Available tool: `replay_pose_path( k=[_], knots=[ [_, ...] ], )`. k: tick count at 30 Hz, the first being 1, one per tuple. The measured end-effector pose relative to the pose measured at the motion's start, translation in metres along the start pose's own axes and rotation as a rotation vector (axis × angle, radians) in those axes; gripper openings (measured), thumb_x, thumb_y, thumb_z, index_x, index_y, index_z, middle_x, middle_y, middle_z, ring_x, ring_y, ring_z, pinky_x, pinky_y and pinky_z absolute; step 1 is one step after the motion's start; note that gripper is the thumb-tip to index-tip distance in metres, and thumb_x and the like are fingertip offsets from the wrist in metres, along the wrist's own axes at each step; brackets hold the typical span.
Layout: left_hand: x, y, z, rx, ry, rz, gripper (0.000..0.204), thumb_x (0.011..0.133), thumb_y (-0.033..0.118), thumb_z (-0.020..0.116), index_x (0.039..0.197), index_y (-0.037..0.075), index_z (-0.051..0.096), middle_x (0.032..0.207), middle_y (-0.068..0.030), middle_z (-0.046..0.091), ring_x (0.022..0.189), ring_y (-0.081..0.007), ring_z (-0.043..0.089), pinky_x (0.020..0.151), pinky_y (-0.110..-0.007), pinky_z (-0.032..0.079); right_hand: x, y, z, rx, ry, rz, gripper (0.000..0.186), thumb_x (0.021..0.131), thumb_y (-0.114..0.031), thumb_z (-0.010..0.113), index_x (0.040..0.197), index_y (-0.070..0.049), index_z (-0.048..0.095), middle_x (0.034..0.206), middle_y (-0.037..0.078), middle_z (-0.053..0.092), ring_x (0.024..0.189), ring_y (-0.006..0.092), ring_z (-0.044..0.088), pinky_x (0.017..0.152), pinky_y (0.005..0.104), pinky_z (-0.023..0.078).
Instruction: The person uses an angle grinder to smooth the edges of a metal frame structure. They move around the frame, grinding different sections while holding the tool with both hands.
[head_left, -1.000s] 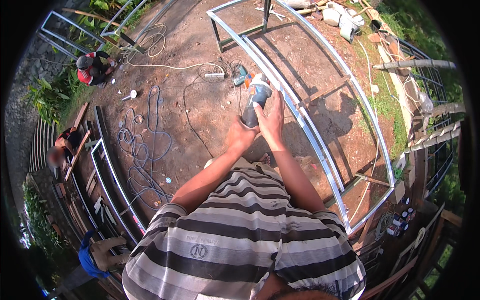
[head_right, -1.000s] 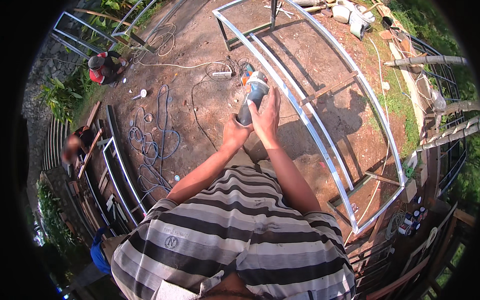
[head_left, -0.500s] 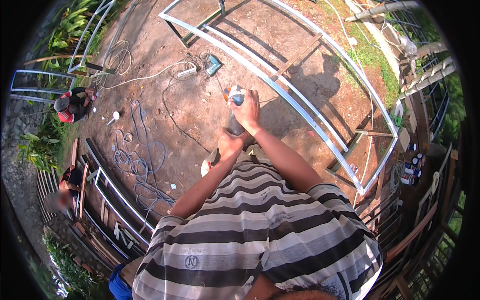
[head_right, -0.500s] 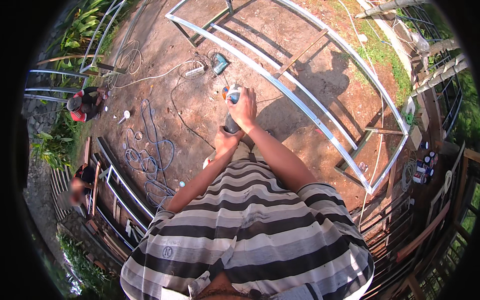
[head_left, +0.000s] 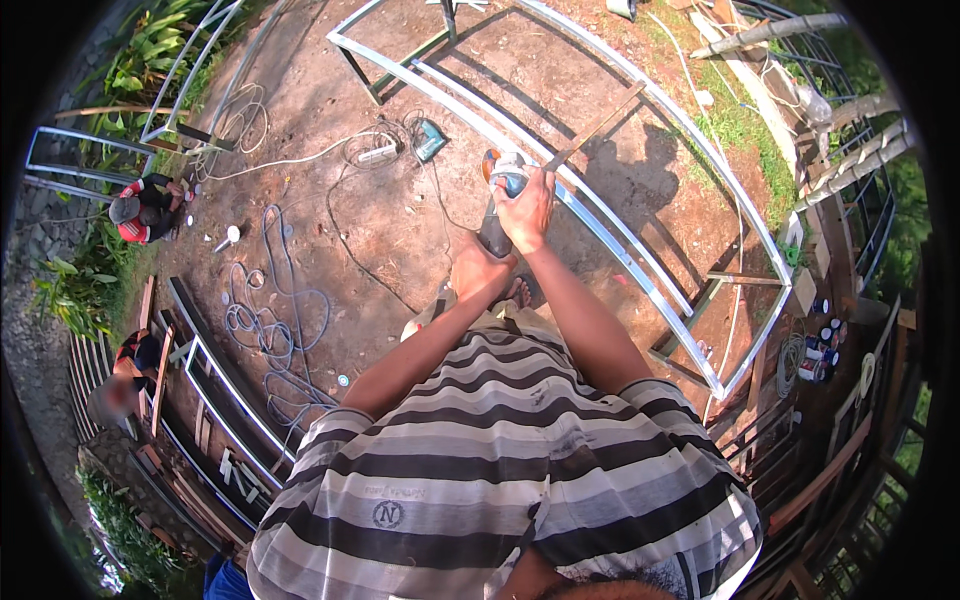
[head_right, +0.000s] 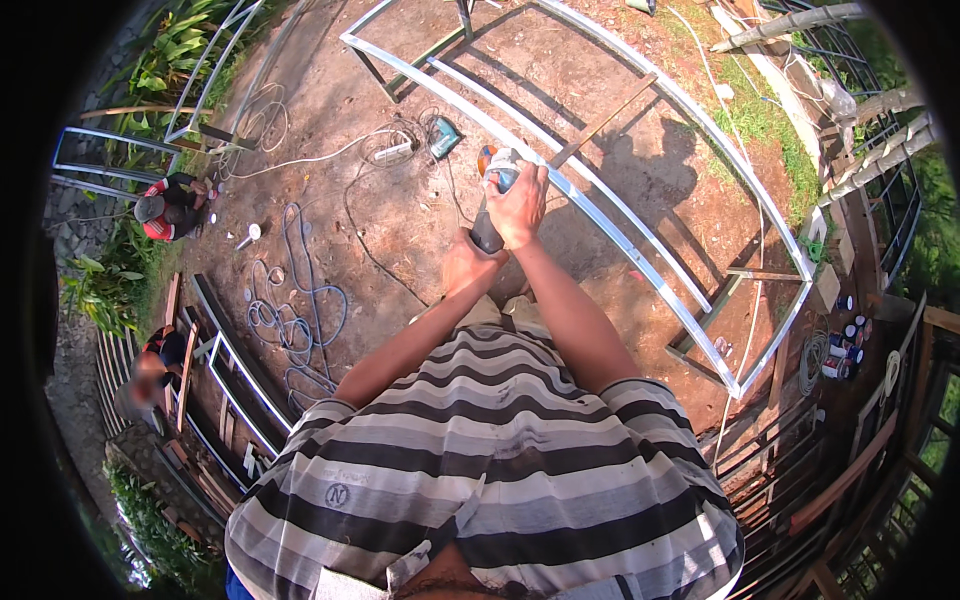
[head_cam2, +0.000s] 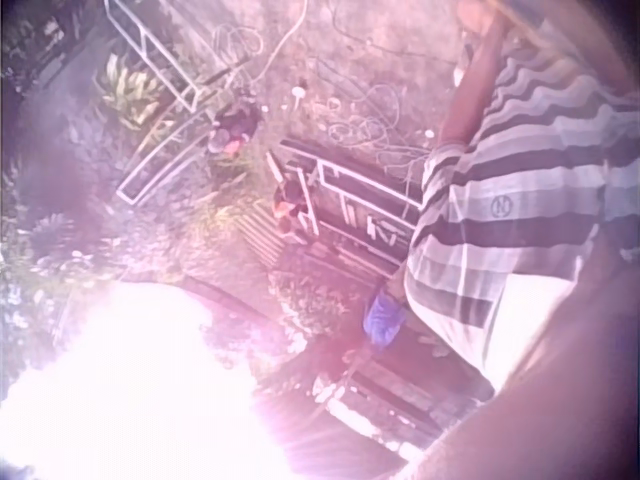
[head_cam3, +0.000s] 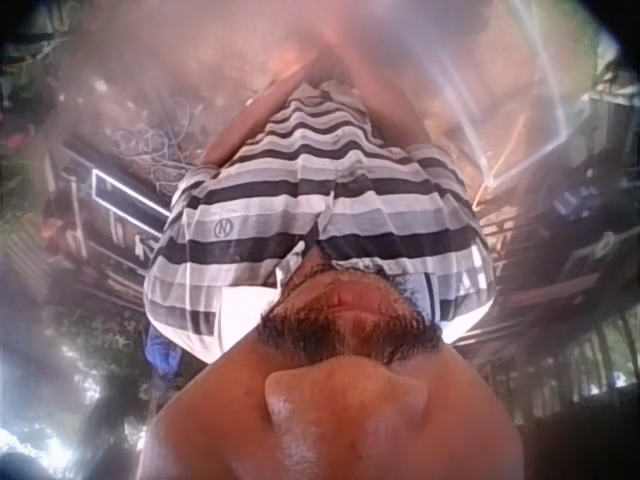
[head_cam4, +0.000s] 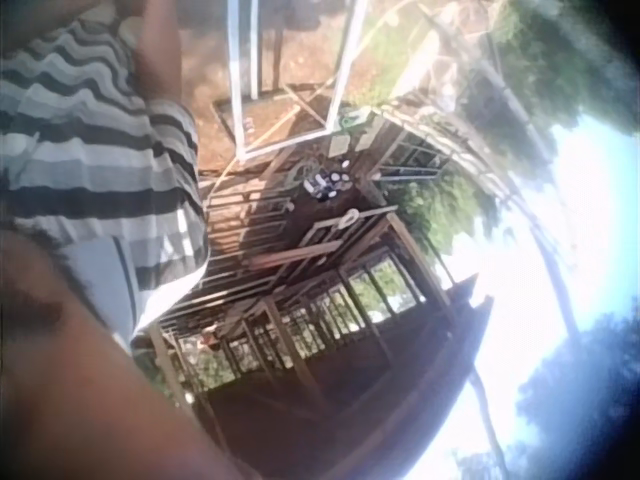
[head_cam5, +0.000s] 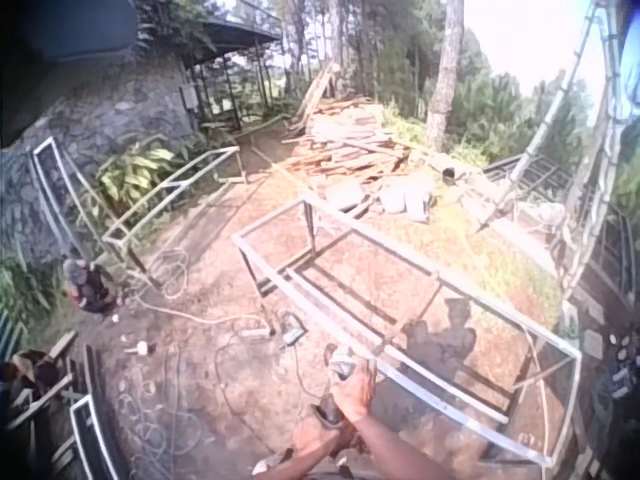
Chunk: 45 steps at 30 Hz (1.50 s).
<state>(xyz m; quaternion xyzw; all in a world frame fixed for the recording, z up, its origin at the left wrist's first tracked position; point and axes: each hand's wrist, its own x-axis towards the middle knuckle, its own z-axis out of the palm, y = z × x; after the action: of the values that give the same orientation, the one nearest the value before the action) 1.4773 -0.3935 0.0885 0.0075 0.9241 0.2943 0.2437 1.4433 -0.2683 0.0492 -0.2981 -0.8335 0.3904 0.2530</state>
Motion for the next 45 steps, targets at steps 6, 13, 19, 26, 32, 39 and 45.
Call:
replay_pose_path(
  k=[6,13,19,26,32,39,45],
  knots=[
    [0.008,0.024,0.019,-0.035,-0.062,0.035,0.068,0.072,0.038,0.082,0.118,-0.001,0.052,0.103,-0.0270,0.072,0.100,-0.0440,0.071,0.089,-0.051,0.055,0.025,0.014,-0.006,-0.082,0.178,0.087,0.051,0.074,-0.020,0.083,0.109,0.004,0.056,0.111,0.026,0.057,0.113,0.0454,0.056,0.098,0.0521,0.048],
    [0.031,0.031,0.047,-0.054,-0.193,0.124,0.073,0.072,0.043,0.084,0.118,-0.003,0.052,0.106,-0.0275,0.072,0.102,-0.0430,0.072,0.089,-0.051,0.056,0.004,0.073,-0.023,0.083,0.034,0.415,0.080,0.075,-0.031,0.088,0.134,0.008,0.050,0.122,0.026,0.062,0.122,0.0417,0.058,0.103,0.0467,0.047],
    [0.031,0.018,0.080,-0.116,-0.283,0.090,0.073,0.071,0.041,0.086,0.116,-0.005,0.051,0.103,-0.0304,0.072,0.097,-0.0457,0.072,0.085,-0.053,0.057,-0.013,0.062,-0.039,-0.079,0.023,0.542,0.093,0.077,-0.038,0.089,0.144,0.008,0.044,0.132,0.026,0.059,0.132,0.0405,0.053,0.109,0.0473,0.044],
    [0.021,0.020,0.091,-0.158,-0.312,0.066,0.072,0.072,0.040,0.086,0.114,-0.007,0.051,0.098,-0.0295,0.072,0.093,-0.0456,0.073,0.083,-0.052,0.058,0.007,0.095,-0.042,-0.325,0.053,0.129,0.058,0.078,-0.026,0.088,0.121,0.002,0.063,0.119,0.023,0.061,0.114,0.0425,0.060,0.098,0.0484,0.048],
    [0.019,0.038,0.086,-0.174,-0.307,0.052,0.069,0.071,0.036,0.085,0.114,-0.006,0.050,0.095,-0.0273,0.073,0.092,-0.0448,0.073,0.082,-0.052,0.058,0.030,0.102,-0.039,-0.360,0.078,0.116,0.048,0.074,-0.012,0.085,0.114,-0.003,0.058,0.114,0.020,0.058,0.112,0.0417,0.057,0.097,0.0499,0.046],
    [0.020,0.045,0.084,-0.181,-0.326,0.051,0.069,0.070,0.035,0.084,0.116,-0.006,0.053,0.101,-0.0294,0.072,0.099,-0.0429,0.072,0.086,-0.049,0.057,0.042,0.119,-0.040,-0.352,0.156,0.039,0.040,0.074,-0.018,0.081,0.105,-0.005,0.058,0.104,0.019,0.058,0.106,0.0427,0.057,0.092,0.0505,0.046],
    [0.020,0.044,0.092,-0.161,-0.310,0.141,0.067,0.071,0.036,0.084,0.114,-0.005,0.053,0.099,-0.0295,0.072,0.096,-0.0449,0.072,0.083,-0.051,0.057,0.055,0.127,-0.045,-0.349,0.213,0.143,0.046,0.078,-0.024,0.082,0.110,0.000,0.060,0.107,0.021,0.061,0.106,0.0412,0.060,0.093,0.0498,0.047]
  ],
)
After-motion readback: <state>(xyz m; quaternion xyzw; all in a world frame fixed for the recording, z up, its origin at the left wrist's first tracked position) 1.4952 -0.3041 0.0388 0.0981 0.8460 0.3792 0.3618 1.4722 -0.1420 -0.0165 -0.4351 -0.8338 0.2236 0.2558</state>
